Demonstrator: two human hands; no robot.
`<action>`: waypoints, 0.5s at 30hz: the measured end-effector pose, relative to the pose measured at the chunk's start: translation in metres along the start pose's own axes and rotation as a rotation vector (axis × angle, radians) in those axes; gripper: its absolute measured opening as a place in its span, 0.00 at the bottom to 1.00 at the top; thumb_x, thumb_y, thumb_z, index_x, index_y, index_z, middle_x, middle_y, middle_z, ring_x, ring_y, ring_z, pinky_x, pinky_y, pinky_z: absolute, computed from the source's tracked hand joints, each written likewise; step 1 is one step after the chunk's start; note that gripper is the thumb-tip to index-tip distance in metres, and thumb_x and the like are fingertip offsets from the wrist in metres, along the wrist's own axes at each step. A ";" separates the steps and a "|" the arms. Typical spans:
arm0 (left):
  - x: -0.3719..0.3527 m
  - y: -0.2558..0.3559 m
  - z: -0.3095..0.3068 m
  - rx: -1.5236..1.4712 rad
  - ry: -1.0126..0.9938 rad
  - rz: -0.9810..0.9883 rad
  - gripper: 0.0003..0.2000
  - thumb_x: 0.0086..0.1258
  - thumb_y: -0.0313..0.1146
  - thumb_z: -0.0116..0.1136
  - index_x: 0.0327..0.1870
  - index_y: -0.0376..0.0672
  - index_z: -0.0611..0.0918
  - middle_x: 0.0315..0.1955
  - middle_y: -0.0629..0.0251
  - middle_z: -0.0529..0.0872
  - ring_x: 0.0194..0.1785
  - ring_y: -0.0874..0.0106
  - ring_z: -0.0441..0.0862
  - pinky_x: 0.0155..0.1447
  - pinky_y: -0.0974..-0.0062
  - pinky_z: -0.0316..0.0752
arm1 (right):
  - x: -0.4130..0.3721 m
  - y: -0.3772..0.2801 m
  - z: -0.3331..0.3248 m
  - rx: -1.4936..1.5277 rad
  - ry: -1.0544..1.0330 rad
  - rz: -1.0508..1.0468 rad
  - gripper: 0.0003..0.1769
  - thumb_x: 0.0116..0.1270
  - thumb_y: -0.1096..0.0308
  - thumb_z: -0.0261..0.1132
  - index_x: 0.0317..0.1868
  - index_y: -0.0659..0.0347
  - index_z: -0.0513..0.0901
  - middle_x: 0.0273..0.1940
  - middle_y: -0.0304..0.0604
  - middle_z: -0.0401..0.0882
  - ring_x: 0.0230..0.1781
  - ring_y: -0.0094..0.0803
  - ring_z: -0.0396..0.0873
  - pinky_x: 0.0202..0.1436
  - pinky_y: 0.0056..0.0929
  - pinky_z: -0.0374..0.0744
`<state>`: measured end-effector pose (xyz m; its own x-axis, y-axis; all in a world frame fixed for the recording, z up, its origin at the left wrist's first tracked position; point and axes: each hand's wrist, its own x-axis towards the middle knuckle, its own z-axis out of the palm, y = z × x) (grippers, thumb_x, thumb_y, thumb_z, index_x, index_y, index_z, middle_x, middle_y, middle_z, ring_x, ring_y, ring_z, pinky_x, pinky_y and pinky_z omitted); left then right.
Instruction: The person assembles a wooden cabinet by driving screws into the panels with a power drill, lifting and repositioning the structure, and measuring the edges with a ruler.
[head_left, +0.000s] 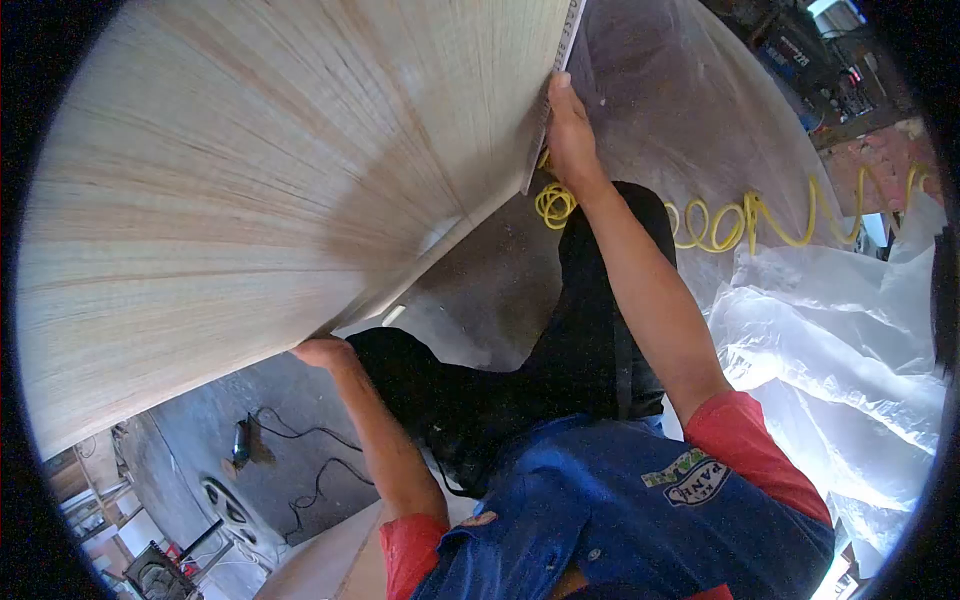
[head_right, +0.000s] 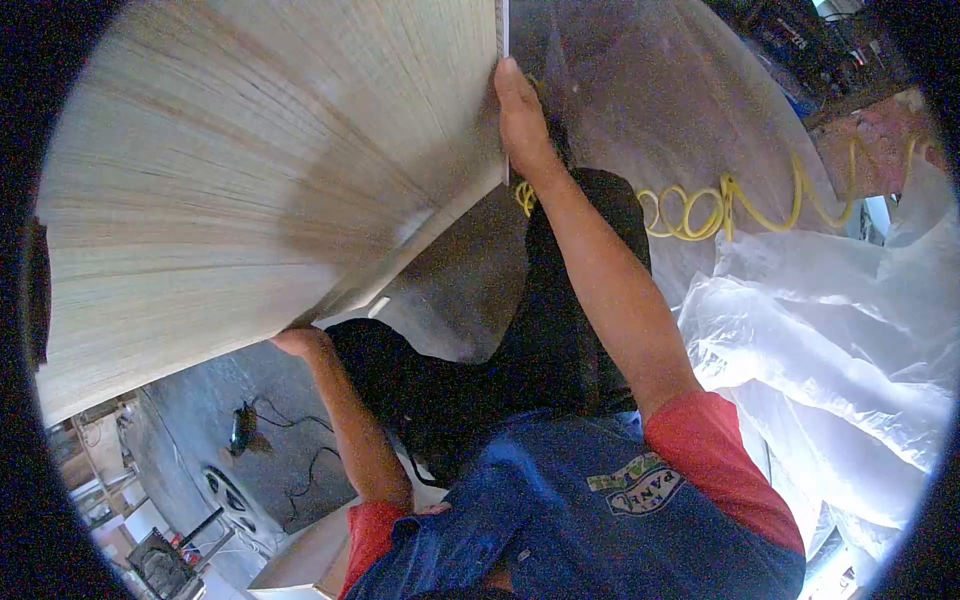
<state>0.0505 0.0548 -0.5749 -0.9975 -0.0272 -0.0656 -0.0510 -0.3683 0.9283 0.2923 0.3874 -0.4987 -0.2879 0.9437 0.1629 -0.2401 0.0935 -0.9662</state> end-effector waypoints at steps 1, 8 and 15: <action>-0.003 -0.002 0.000 0.025 0.066 0.078 0.28 0.75 0.47 0.37 0.66 0.34 0.66 0.64 0.50 0.69 0.65 0.55 0.68 0.68 0.59 0.64 | 0.000 0.002 0.000 -0.006 0.002 0.011 0.37 0.76 0.42 0.41 0.64 0.70 0.69 0.65 0.52 0.68 0.66 0.37 0.64 0.69 0.32 0.60; 0.005 -0.013 -0.010 0.117 0.043 0.212 0.26 0.72 0.46 0.40 0.64 0.35 0.67 0.61 0.48 0.71 0.59 0.49 0.73 0.62 0.49 0.71 | -0.013 -0.019 0.009 0.001 -0.015 -0.017 0.35 0.76 0.42 0.42 0.62 0.68 0.70 0.58 0.45 0.72 0.58 0.32 0.68 0.63 0.31 0.64; 0.020 -0.022 -0.013 0.112 0.012 0.235 0.26 0.72 0.45 0.42 0.63 0.35 0.69 0.60 0.47 0.73 0.59 0.49 0.74 0.61 0.51 0.73 | -0.009 -0.012 0.010 0.139 -0.040 -0.011 0.37 0.75 0.41 0.43 0.66 0.68 0.66 0.62 0.44 0.69 0.61 0.32 0.65 0.66 0.30 0.61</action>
<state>0.0322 0.0505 -0.6015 -0.9820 -0.1114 0.1524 0.1758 -0.2458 0.9532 0.2890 0.3743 -0.4865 -0.3206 0.9291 0.1843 -0.3686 0.0569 -0.9279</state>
